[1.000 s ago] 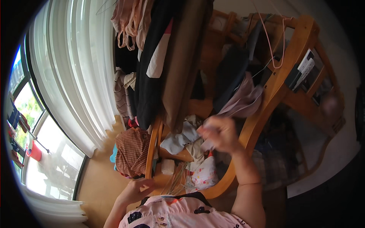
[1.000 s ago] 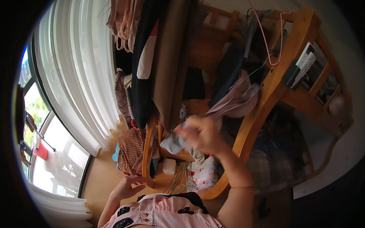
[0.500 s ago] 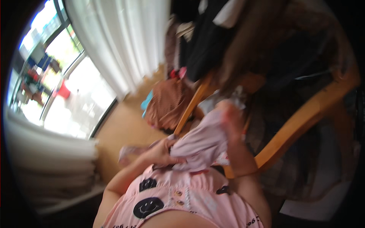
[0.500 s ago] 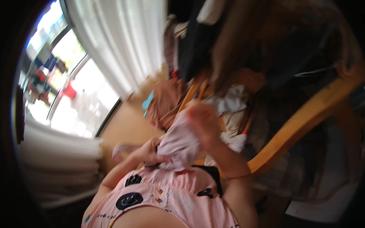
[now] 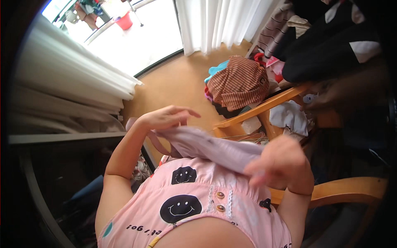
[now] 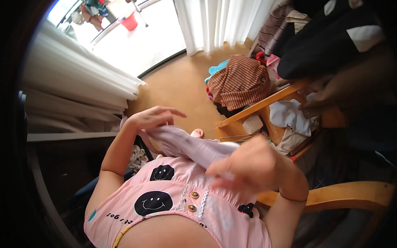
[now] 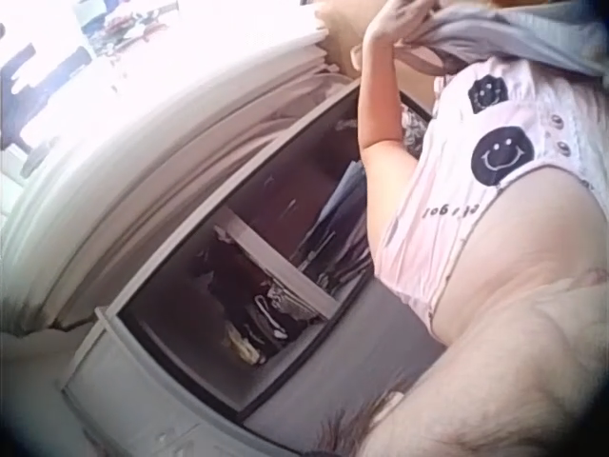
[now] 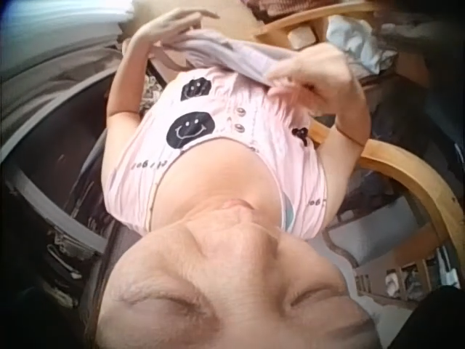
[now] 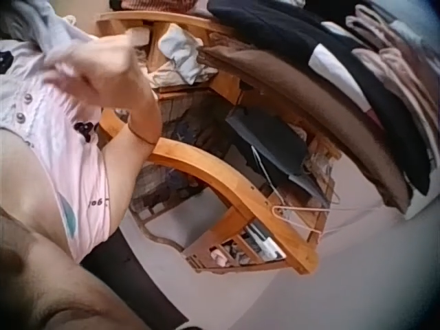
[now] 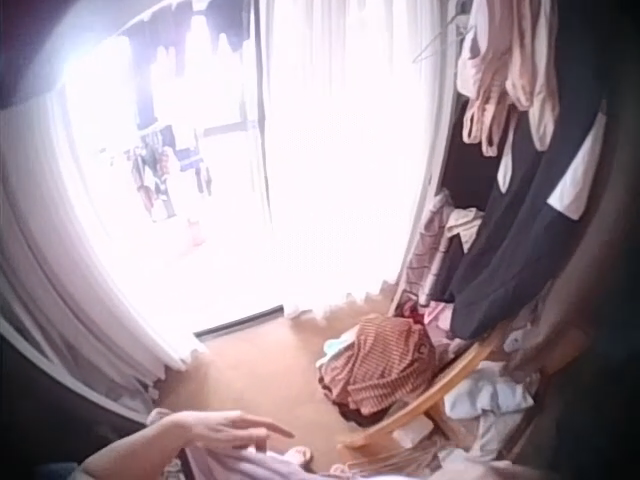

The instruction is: The recorder is sorting and folding various items of clothing in a room with bunk beds.

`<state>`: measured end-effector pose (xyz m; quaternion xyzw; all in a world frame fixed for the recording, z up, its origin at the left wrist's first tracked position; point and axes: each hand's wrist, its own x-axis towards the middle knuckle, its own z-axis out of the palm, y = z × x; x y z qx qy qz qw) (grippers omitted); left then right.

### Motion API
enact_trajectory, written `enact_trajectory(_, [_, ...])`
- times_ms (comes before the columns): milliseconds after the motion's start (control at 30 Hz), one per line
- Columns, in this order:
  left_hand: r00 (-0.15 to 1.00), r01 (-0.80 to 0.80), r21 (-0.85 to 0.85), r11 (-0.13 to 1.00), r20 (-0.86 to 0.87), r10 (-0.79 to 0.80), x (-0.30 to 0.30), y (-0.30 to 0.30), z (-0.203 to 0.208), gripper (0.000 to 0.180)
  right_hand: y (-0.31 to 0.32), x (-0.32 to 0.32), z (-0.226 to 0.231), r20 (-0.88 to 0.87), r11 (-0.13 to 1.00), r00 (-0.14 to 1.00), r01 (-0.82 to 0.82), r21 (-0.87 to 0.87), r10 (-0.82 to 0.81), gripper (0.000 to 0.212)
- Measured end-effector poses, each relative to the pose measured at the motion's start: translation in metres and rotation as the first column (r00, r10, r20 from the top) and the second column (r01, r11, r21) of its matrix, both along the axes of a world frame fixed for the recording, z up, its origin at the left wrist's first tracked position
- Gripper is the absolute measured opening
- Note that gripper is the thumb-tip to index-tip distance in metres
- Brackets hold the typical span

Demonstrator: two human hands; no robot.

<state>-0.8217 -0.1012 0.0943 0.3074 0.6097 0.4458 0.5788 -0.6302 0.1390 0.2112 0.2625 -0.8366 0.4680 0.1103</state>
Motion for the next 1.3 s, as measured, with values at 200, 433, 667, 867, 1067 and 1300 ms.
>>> enact_trajectory(200, [0.810,0.306,-0.273,0.912,-0.428,-0.400,0.028,-0.017,0.002,0.046,-0.020,-0.004,0.017,-0.047,0.878,0.879,-0.470,0.084,0.475,0.036])
enact_trajectory(433, [0.610,0.001,-0.359,0.933,-0.739,-0.286,0.048,-0.029,-0.068,0.031,-0.019,0.004,0.029,-0.015,0.870,0.878,-0.472,0.144,0.479,0.052])
enact_trajectory(667, [0.645,-0.667,-0.030,0.744,-0.524,0.556,-0.024,-0.058,-0.058,0.014,-0.012,-0.006,-0.007,0.023,0.788,0.970,0.184,0.587,-0.243,0.060])
enact_trajectory(867, [0.785,-0.548,0.187,0.816,-0.223,0.578,-0.001,-0.040,0.004,0.021,0.029,-0.052,-0.091,-0.070,0.258,0.799,0.274,0.927,-0.597,0.023])
enact_trajectory(1067, [0.766,-0.643,0.192,0.741,0.179,0.618,0.029,-0.056,0.028,0.024,0.053,-0.091,-0.138,-0.025,0.314,0.700,0.352,0.882,-0.713,0.013])
enact_trajectory(1300, [0.316,-0.817,0.149,0.557,-0.692,0.649,0.016,-0.107,-0.026,0.013,0.054,-0.115,-0.160,-0.051,0.340,0.541,0.596,0.727,-0.839,0.010])
